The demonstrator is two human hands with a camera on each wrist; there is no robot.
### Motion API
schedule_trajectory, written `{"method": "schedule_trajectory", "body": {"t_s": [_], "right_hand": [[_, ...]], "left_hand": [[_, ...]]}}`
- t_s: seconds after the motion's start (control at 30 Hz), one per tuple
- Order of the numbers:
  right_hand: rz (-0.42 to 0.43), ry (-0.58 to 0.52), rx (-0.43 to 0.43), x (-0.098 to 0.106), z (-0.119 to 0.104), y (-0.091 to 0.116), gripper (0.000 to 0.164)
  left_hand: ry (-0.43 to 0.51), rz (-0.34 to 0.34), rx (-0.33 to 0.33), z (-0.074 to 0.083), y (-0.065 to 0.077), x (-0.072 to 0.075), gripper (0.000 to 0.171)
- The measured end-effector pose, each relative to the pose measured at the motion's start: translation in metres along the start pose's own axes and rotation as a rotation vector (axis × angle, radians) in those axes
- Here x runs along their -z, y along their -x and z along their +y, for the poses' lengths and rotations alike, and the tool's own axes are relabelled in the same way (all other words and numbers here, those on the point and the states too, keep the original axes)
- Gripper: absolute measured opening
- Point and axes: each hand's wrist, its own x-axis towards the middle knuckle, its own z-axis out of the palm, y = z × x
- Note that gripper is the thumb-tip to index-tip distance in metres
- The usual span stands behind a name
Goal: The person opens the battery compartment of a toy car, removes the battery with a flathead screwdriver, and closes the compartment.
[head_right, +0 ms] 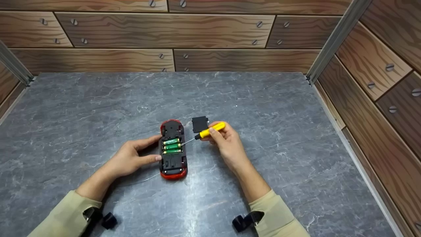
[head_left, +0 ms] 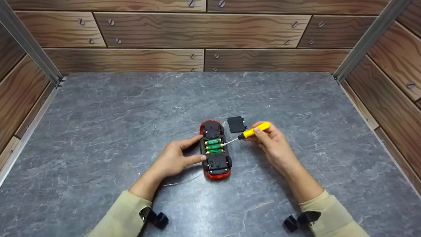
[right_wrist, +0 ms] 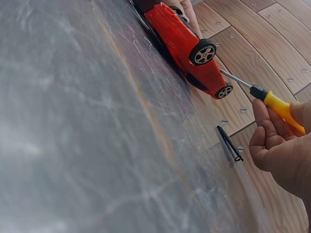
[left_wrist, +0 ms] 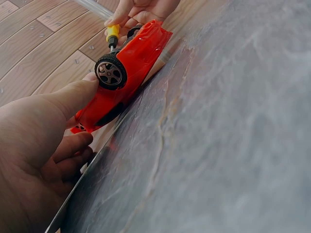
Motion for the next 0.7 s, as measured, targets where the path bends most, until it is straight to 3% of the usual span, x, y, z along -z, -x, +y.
{"method": "schedule_trajectory", "body": {"t_s": [0.13, 0.3, 0.7], "right_hand": [[0.009, 0.028, 0.021, -0.002, -0.002, 0.001, 0.015], [0.013, 0.166, 0.099, -0.006, -0.009, 0.004, 0.014], [-0.085, 0.514, 0.466, -0.023, -0.024, 0.024, 0.009]], "left_hand": [[-0.004, 0.002, 0.000, 0.000, 0.000, 0.000, 0.072], [0.001, 0.002, -0.001, 0.000, 0.000, 0.000, 0.073], [0.014, 0.004, -0.010, 0.000, -0.001, -0.001, 0.073]]}}
